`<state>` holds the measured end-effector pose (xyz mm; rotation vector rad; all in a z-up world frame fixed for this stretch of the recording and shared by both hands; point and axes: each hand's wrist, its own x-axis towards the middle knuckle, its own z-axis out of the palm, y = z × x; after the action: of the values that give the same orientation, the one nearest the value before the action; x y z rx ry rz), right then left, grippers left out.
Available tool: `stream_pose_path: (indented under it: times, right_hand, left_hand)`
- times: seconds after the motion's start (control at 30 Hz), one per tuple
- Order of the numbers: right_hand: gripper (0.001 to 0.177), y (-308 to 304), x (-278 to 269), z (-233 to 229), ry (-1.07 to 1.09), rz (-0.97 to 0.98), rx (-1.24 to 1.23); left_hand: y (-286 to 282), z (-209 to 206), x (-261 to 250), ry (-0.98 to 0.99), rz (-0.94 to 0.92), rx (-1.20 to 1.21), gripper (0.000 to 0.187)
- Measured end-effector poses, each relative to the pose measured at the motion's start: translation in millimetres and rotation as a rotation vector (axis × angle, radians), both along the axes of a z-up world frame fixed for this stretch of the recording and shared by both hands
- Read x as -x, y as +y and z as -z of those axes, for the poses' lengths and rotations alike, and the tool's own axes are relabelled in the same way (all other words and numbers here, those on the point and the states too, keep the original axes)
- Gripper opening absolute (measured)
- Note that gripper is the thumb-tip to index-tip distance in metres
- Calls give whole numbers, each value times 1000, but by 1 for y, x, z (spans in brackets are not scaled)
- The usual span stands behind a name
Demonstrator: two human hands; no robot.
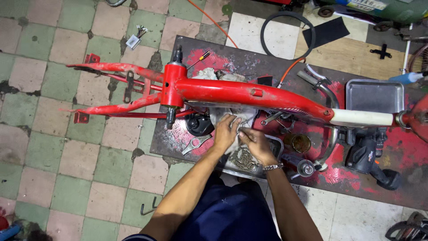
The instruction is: The person wipes and cleans various motorcycle parts, including a central axle-like component and the area around a red frame, using a cloth and a spray cleaner.
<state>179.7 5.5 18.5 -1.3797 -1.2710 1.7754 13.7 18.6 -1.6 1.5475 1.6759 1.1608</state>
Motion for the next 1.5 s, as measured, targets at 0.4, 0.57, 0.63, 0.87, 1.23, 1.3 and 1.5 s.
stream_pose_path:
  times: [0.4, 0.57, 0.63, 0.87, 1.23, 1.3, 1.5]
  right_hand:
    - [31, -4, -13, -39, 738, 463, 336]
    - [30, -11, -18, -9, 863, 526, 466]
    - [31, -15, -12, -11, 854, 548, 484]
    - [35, -18, 5, -41, 807, 371, 395]
    - [38, -25, 9, -35, 461, 279, 21]
    - [42, -26, 3, -39, 282, 250, -19]
    - [34, -21, 7, -77, -222, -60, -305]
  left_hand:
    - [5, 56, 27, -783, -244, 377, 41]
    - [-43, 54, 53, -775, -409, 423, 47]
    - [-64, 45, 65, -968, -439, 557, 51]
    - [-75, -31, 77, -1640, -22, 751, 42]
    - [-39, -31, 28, -902, 237, 420, 37]
    - [-36, -26, 28, -971, 208, 569, 33]
    - [-22, -30, 37, -732, 259, 724, 9]
